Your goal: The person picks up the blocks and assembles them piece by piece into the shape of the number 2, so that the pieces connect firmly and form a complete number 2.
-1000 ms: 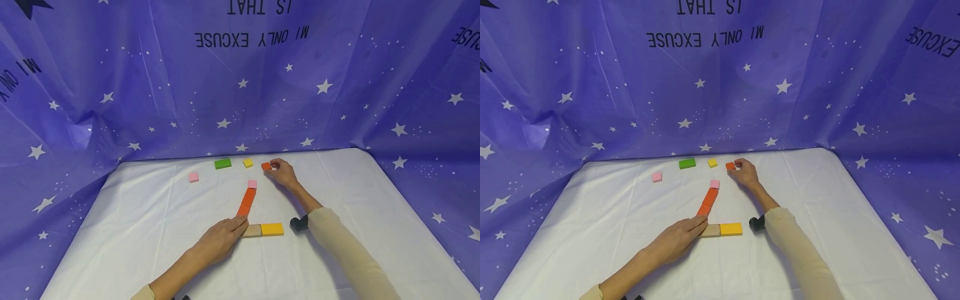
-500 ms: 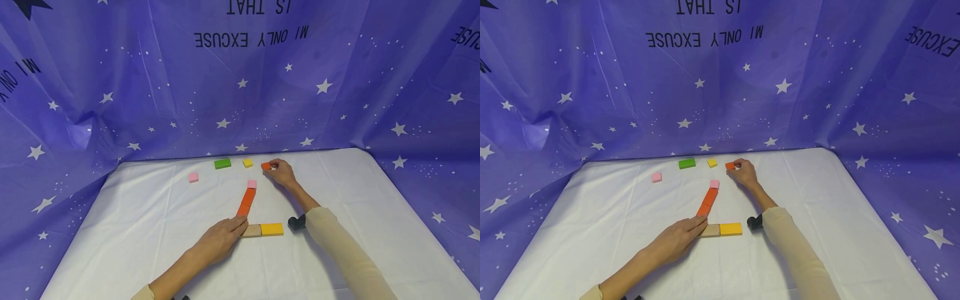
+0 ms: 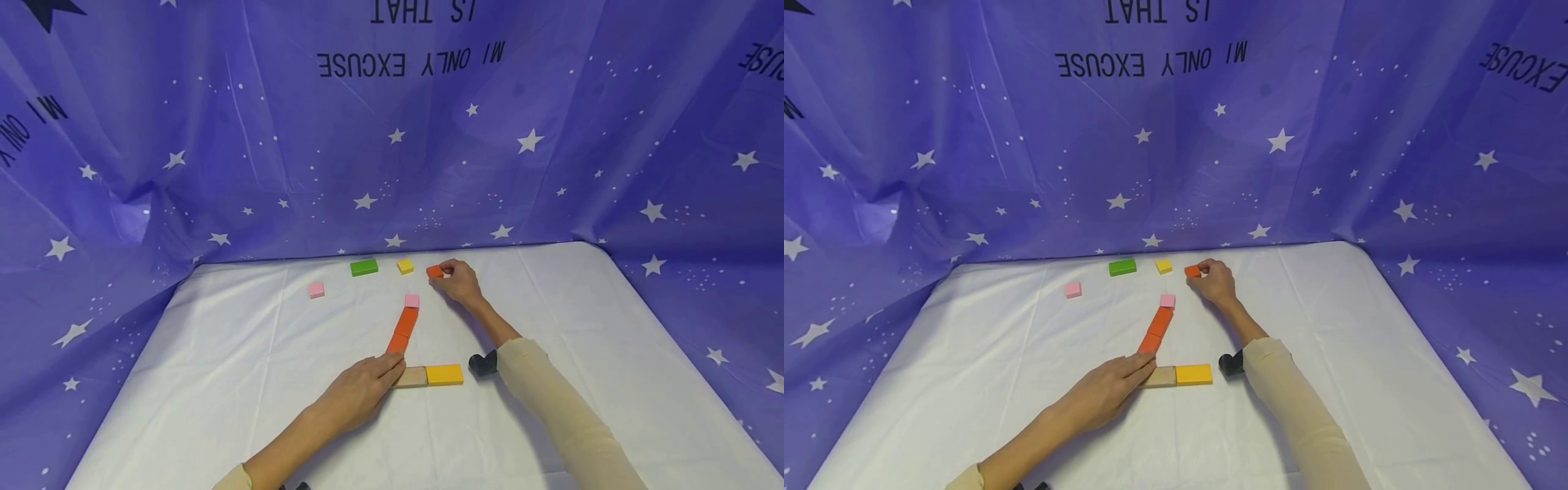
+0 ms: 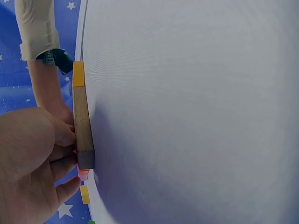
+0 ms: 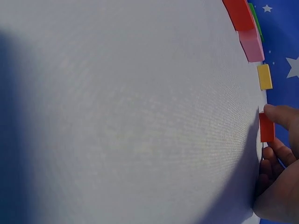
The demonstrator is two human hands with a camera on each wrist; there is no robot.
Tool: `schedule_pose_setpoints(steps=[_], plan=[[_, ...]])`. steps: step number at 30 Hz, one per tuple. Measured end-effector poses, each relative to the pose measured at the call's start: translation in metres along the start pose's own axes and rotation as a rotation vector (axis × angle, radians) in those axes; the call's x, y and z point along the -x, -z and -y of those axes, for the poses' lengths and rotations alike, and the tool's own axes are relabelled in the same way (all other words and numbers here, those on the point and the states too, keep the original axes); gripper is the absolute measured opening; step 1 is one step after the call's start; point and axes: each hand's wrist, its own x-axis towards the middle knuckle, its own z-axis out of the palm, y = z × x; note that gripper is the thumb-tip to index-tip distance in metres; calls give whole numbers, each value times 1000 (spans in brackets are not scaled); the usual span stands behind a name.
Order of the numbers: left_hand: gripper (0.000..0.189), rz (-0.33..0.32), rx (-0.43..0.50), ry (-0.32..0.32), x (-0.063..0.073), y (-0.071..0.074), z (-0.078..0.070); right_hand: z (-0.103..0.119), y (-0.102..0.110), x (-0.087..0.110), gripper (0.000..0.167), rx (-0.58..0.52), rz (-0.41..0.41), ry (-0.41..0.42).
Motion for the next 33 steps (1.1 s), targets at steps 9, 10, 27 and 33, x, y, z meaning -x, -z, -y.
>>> schedule_pose_setpoints(steps=[9,10,27,33], plan=[[43,-5,-1,-1,0,0,0,2,0,2,41,7,14,19],[43,-8,0,-2,0,0,0,2,0,2,40,9,19,22],[43,-4,1,2,0,1,-1,7,-1,7,42,70,121,149],[42,8,4,10,0,2,-1,11,-3,7,41,70,177,217]])
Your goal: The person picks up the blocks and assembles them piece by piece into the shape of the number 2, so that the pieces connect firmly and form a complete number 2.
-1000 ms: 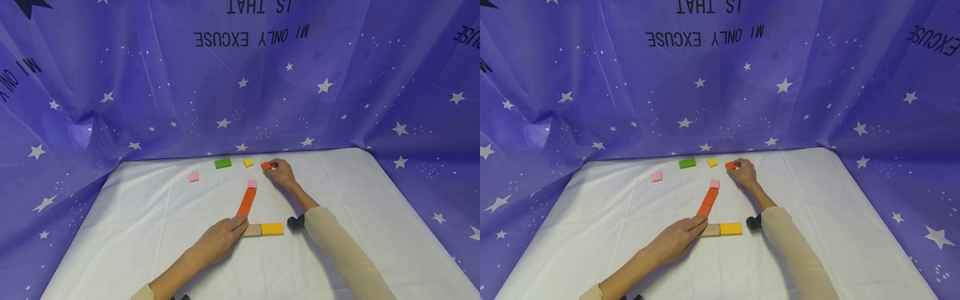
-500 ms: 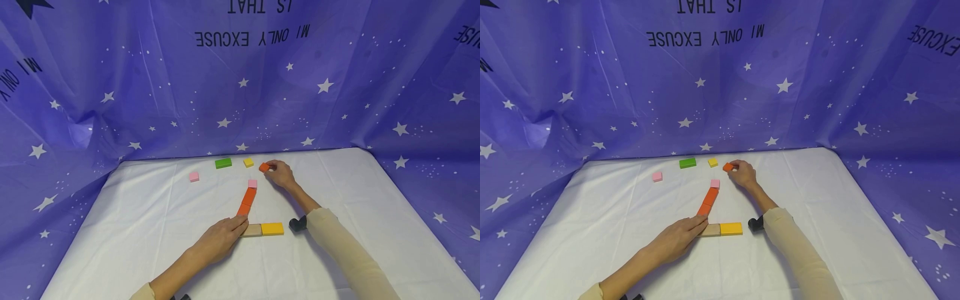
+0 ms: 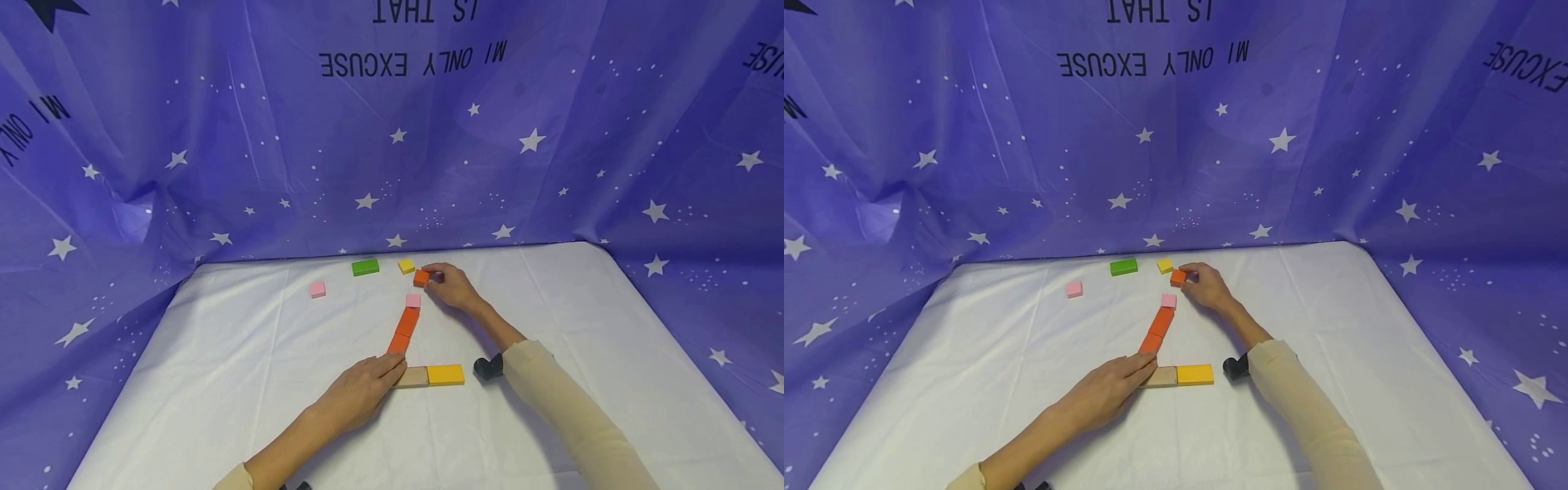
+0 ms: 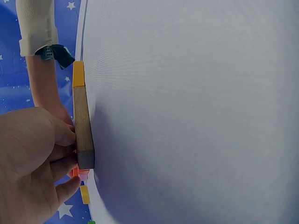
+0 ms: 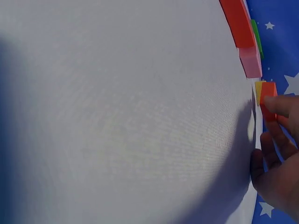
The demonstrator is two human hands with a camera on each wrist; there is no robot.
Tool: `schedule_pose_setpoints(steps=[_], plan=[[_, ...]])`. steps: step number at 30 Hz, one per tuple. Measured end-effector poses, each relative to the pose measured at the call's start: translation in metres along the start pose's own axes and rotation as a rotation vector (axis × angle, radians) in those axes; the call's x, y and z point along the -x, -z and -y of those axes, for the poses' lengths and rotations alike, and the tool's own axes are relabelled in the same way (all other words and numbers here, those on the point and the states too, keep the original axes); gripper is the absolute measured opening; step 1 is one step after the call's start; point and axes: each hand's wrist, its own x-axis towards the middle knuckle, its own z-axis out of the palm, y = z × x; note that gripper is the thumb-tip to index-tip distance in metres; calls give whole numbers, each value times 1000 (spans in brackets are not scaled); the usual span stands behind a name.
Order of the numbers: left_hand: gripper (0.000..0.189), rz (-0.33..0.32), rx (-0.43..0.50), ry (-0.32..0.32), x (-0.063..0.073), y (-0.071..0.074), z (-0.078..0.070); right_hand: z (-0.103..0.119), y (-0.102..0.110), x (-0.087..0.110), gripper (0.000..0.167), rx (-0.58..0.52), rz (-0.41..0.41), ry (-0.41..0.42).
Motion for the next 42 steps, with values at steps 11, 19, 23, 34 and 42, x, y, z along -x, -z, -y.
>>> schedule_pose_setpoints(steps=[11,19,23,34,42], plan=[[43,12,-9,1,0,0,0,4,-1,-1,38,29,63,72],[44,7,-1,-6,0,-1,0,3,1,-3,37,55,104,82],[44,5,0,-4,0,-1,1,3,1,-5,37,44,106,82],[43,-27,-7,-25,-1,-1,1,2,0,-6,35,33,129,96],[42,11,-14,-9,-2,0,1,2,-1,-7,34,15,146,96]])
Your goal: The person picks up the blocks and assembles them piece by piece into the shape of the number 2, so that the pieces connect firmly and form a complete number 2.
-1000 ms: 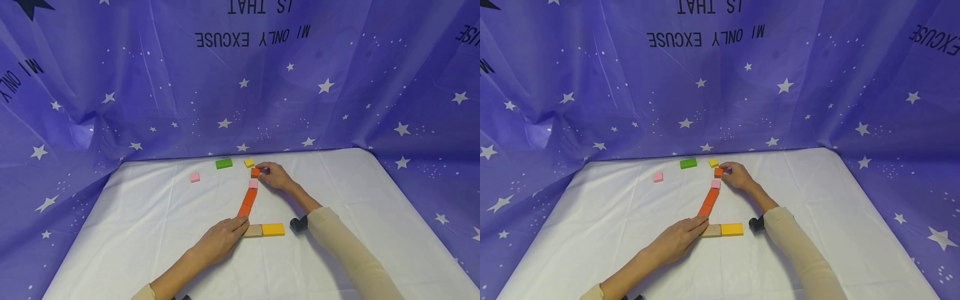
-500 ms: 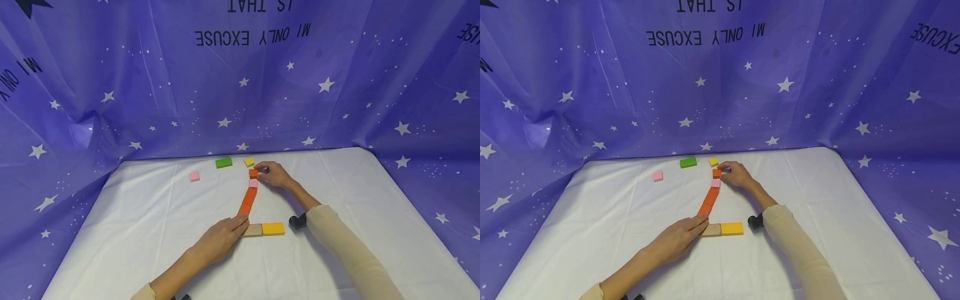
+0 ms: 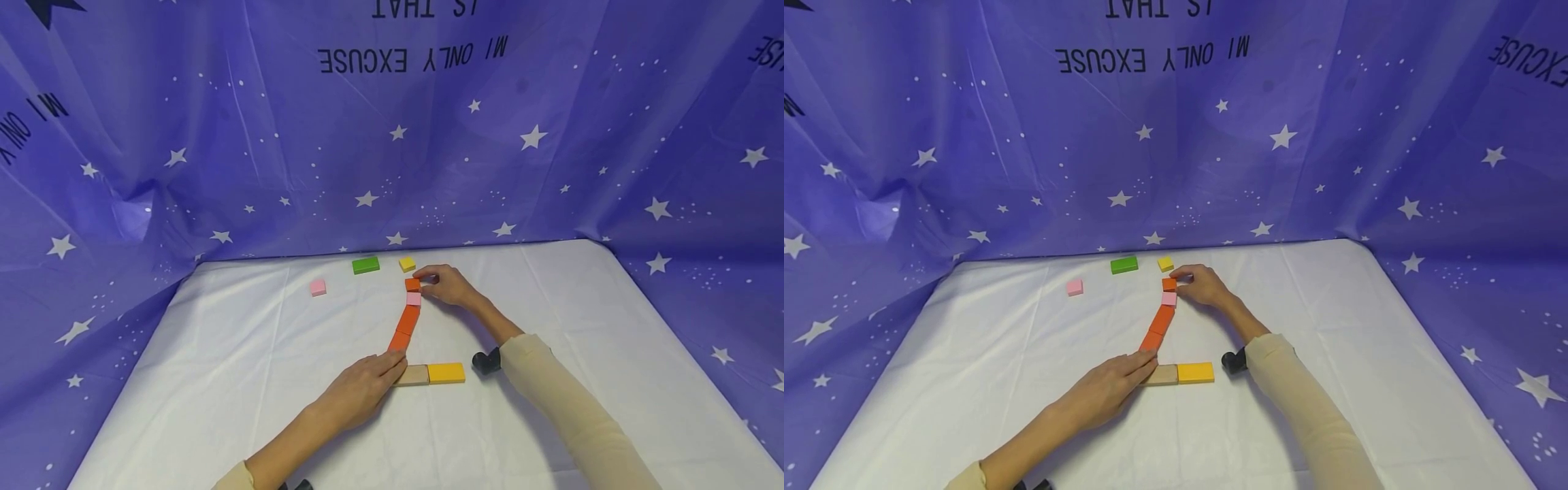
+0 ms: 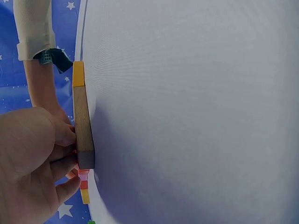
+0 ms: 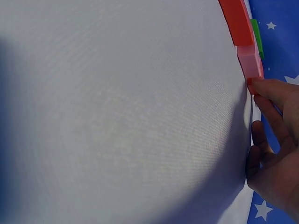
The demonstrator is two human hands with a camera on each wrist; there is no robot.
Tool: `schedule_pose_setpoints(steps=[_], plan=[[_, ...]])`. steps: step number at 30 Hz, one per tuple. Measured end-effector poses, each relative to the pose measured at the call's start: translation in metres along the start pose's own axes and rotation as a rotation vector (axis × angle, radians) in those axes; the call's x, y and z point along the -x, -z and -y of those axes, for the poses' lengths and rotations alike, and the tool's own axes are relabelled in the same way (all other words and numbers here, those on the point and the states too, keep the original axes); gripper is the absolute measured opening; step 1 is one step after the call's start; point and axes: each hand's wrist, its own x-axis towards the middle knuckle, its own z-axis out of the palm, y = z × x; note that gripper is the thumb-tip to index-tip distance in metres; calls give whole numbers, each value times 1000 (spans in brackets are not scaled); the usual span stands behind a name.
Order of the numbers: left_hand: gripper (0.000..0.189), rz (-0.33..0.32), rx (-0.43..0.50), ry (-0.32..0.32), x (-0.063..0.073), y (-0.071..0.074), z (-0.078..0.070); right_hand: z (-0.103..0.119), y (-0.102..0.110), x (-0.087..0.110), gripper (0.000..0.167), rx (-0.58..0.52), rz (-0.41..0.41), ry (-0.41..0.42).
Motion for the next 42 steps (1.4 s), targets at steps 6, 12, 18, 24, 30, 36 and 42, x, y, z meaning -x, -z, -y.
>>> schedule_pose_setpoints(steps=[6,12,18,24,30,36,42], plan=[[42,9,5,6,0,0,0,0,1,0,36,-10,10,-4],[43,19,14,10,1,0,0,-2,-1,0,36,-8,20,-11],[42,19,17,9,1,1,-1,-2,0,1,37,-21,29,-16],[43,11,13,6,1,1,-1,-2,2,1,38,-25,29,-9],[43,2,2,4,1,0,-1,-3,1,0,38,-32,29,-10],[42,3,5,5,0,1,-1,-1,2,0,37,-40,25,-20],[42,14,20,14,0,2,-1,1,2,1,37,-46,27,-32]])
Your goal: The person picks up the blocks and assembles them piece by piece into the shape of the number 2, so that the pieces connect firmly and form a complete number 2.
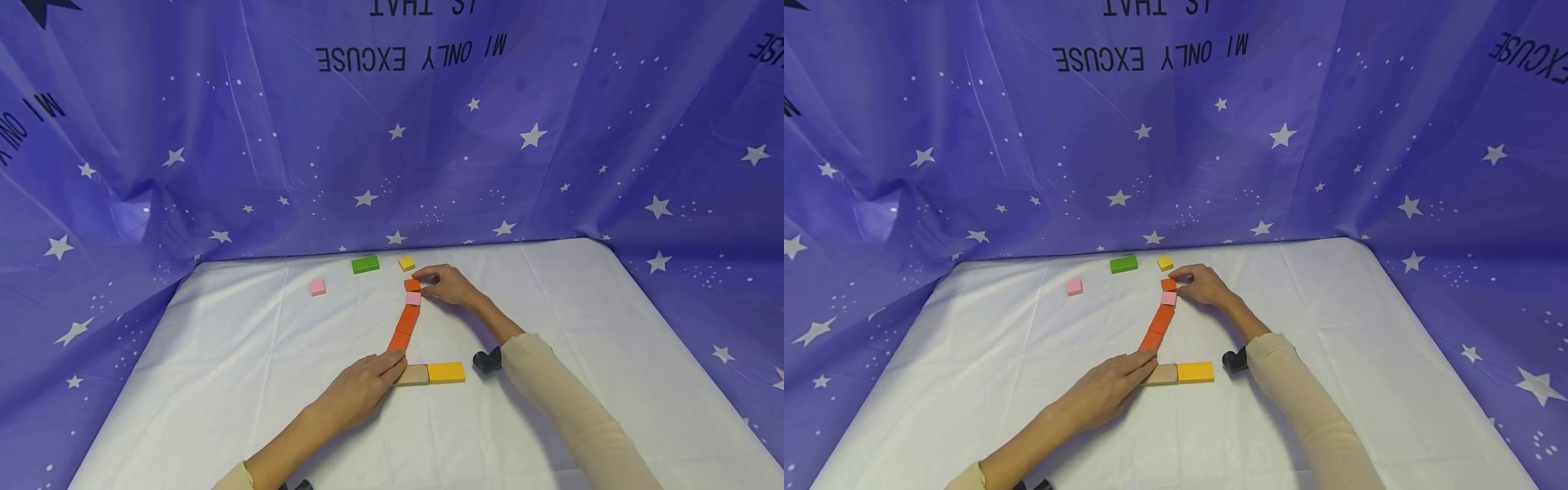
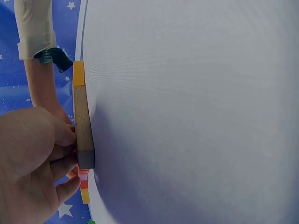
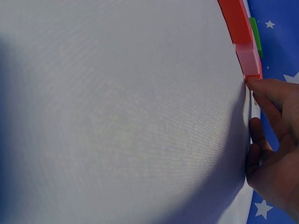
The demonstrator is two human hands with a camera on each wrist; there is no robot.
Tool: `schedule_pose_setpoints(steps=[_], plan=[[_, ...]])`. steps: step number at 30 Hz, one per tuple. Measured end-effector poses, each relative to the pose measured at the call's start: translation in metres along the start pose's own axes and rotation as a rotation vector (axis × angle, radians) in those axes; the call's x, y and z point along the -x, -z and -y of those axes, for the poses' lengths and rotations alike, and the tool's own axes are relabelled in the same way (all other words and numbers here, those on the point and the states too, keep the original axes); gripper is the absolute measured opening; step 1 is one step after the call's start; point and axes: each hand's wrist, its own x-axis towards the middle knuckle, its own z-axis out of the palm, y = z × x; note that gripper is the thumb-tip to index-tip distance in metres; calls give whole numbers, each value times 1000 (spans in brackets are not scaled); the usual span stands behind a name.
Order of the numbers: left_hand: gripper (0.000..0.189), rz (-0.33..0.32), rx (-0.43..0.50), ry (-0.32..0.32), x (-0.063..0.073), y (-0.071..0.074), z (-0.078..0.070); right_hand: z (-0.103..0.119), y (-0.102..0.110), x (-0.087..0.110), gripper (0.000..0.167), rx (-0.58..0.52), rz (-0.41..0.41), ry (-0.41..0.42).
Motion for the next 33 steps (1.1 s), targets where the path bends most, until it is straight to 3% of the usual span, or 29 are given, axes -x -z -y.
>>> schedule_pose_setpoints(steps=[10,33], plan=[[42,-21,1,-8,1,-2,1,-3,-2,-1,38,-3,13,0],[42,-2,-16,1,1,-3,1,-2,-4,-1,37,26,0,12]])
